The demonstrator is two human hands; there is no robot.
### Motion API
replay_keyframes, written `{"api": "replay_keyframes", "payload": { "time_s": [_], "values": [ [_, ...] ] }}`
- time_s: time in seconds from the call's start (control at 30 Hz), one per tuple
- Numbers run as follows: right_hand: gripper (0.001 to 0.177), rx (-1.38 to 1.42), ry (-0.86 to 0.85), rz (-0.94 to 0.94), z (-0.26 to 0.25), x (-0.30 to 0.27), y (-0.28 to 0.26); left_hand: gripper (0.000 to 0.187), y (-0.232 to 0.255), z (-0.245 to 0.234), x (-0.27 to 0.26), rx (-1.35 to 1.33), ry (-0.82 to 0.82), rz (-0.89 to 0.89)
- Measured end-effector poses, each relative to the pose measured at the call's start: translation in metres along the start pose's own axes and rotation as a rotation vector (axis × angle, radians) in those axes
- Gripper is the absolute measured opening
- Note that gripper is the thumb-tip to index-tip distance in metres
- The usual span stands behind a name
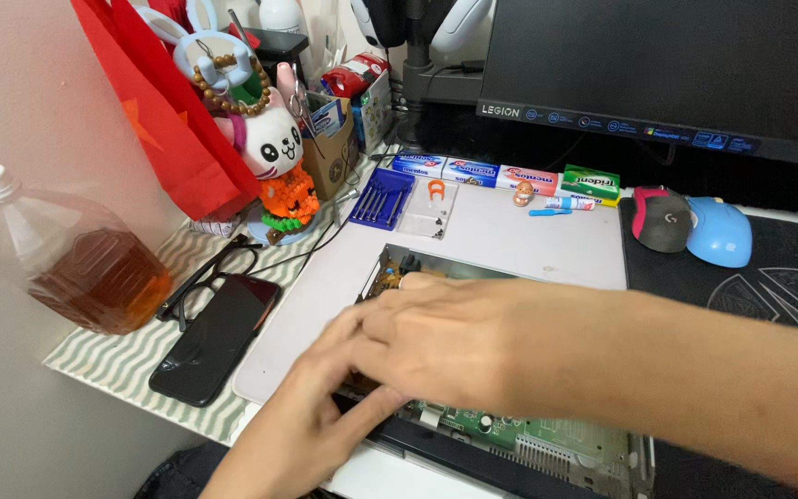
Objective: The person unscrews several screws from a green circuit board and the metal chassis of an electronic device using a screwdriver, and moves the device to reach different screw locations.
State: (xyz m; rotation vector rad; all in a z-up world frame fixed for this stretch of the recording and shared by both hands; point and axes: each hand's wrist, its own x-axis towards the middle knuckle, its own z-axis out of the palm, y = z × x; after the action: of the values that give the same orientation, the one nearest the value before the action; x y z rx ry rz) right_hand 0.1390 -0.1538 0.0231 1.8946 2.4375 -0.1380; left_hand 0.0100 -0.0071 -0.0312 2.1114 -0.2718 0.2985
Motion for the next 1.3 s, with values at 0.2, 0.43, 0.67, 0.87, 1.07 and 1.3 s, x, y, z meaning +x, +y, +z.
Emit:
{"api": "replay_keyframes", "payload": {
  "time_s": [0.2,0.43,0.67,0.87,1.07,1.3],
  "values": [
    [0.024,0.014,0.128,-0.112,-0.01,-0.018,-0.001,0.011,-0.014,0.008,-0.002,-0.018,0.054,-0.062],
    [0.025,0.106,-0.377,0.482,-0.053,0.02,-0.017,0.019,-0.018,0.02,0.003,-0.037,0.292,-0.178],
    [0.01,-0.068,-0.454,0.504,-0.02,0.023,-0.013,0.025,-0.008,0.017,0.001,-0.078,0.263,-0.206],
    [0.024,-0.091,-0.241,0.171,0.004,0.005,0.003,0.015,-0.019,0.01,-0.008,-0.094,0.002,-0.06],
    [0.01,-0.145,-0.262,0.278,-0.036,0.004,-0.019,0.021,-0.016,0.022,-0.001,-0.121,0.283,-0.035],
    [0.04,0.068,-0.32,0.875,-0.042,0.014,-0.032,0.031,-0.014,0.023,-0.002,-0.06,0.309,-0.166]
  ]
}}
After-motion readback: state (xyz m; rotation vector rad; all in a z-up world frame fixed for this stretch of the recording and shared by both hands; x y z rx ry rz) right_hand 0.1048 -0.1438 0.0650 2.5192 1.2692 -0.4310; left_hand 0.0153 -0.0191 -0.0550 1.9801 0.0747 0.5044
